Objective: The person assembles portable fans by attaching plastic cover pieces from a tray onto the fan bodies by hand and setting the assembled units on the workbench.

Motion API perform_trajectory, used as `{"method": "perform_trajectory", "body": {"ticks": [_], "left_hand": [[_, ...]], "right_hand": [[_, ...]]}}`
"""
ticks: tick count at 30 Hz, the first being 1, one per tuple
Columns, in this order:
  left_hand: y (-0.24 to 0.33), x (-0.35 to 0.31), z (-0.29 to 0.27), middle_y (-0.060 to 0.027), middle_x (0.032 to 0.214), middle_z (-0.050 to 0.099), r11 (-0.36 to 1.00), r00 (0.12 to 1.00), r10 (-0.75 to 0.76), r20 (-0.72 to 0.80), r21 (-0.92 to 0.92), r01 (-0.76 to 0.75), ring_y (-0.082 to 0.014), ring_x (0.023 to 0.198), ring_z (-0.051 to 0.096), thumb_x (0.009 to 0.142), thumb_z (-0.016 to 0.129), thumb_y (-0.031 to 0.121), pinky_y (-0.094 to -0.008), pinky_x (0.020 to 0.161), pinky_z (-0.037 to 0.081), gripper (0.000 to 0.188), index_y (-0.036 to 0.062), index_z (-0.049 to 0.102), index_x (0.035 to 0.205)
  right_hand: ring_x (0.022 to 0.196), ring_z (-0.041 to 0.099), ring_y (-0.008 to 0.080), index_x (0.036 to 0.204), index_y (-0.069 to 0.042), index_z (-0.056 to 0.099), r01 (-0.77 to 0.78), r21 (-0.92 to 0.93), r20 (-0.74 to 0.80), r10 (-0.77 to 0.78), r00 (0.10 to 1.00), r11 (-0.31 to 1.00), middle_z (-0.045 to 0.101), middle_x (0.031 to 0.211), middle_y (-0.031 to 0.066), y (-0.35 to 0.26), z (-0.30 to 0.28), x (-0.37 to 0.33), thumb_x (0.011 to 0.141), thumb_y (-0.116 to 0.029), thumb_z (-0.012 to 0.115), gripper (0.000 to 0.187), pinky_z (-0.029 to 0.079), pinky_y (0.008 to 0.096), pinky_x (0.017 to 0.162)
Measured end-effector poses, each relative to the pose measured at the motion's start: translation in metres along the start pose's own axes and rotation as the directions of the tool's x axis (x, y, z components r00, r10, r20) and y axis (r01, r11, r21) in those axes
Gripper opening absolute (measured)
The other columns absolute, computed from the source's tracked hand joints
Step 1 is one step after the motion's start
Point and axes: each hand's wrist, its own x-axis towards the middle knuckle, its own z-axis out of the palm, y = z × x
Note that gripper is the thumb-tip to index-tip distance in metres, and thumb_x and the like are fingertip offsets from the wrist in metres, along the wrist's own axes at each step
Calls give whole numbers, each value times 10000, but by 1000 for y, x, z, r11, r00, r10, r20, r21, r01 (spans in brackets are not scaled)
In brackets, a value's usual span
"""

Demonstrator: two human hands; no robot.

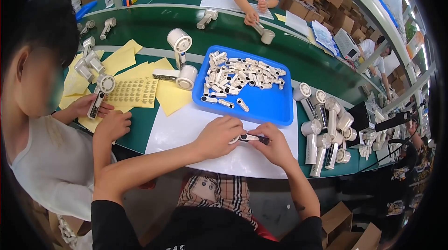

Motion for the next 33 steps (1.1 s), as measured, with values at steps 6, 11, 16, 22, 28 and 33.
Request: {"method": "perform_trajectory", "body": {"ticks": [6, 11, 16, 22, 28, 33], "left_hand": [[28, 3, -9, -63, 1000, 598, 984, 999, 36, -17, 178, -32, -267, 976, 570, 707, 746, 110, -396, 851, 447, 288, 118, 639, 974], [17, 16, -16, -59, 935, 635, 984, 931, -147, 335, 145, 104, -271, 987, 587, 684, 787, 163, -398, 834, 476, 331, 113, 651, 982], [7, 15, -14, -51, 949, 647, 994, 935, -103, 338, 71, 84, -262, 988, 595, 672, 792, 173, -396, 828, 497, 335, 114, 664, 975], [4, 18, -9, -32, 941, 649, 999, 951, -31, 308, 22, 26, -252, 974, 601, 663, 798, 180, -389, 818, 500, 335, 118, 671, 967], [8, 20, -9, -32, 939, 645, 989, 952, -144, 270, 55, 134, -257, 966, 601, 670, 801, 193, -384, 810, 497, 341, 123, 668, 976], [10, 17, -7, -46, 965, 641, 978, 961, -210, 179, 37, 206, -263, 977, 599, 681, 788, 185, -380, 816, 499, 357, 119, 664, 1009]], "right_hand": [[910, 634, 295, 1244, -64, 589, 80, 4, 121, -80, 989, 997, 628, 1057, 135, 1, 3, -17, 846, -231, 727, 453, 509, 376, 767], [720, 632, 317, 1045, -76, 615, 266, -344, 221, -198, 955, 901, 622, 809, 103, -2, 0, -11, 899, -343, 648, 306, 502, 417, 654], [631, 613, 287, 927, -91, 592, 464, -470, 310, -352, 883, 751, 569, 718, 84, 0, -2, 6, 908, -361, 622, 273, 479, 417, 564], [560, 572, 280, 789, -102, 553, 554, -400, 259, -490, 832, 730, 528, 671, 63, 17, 1, 2, 890, -321, 643, 257, 451, 400, 508], [584, 544, 257, 804, -99, 580, 533, -496, 103, -563, 820, 685, 504, 692, 50, -1, -16, -4, 828, -254, 714, 206, 432, 374, 523], [711, 567, 261, 1038, -51, 667, 320, -388, -132, -395, 909, 865, 546, 836, 76, 4, -11, -6, 815, -129, 728, 244, 460, 370, 598]]}}
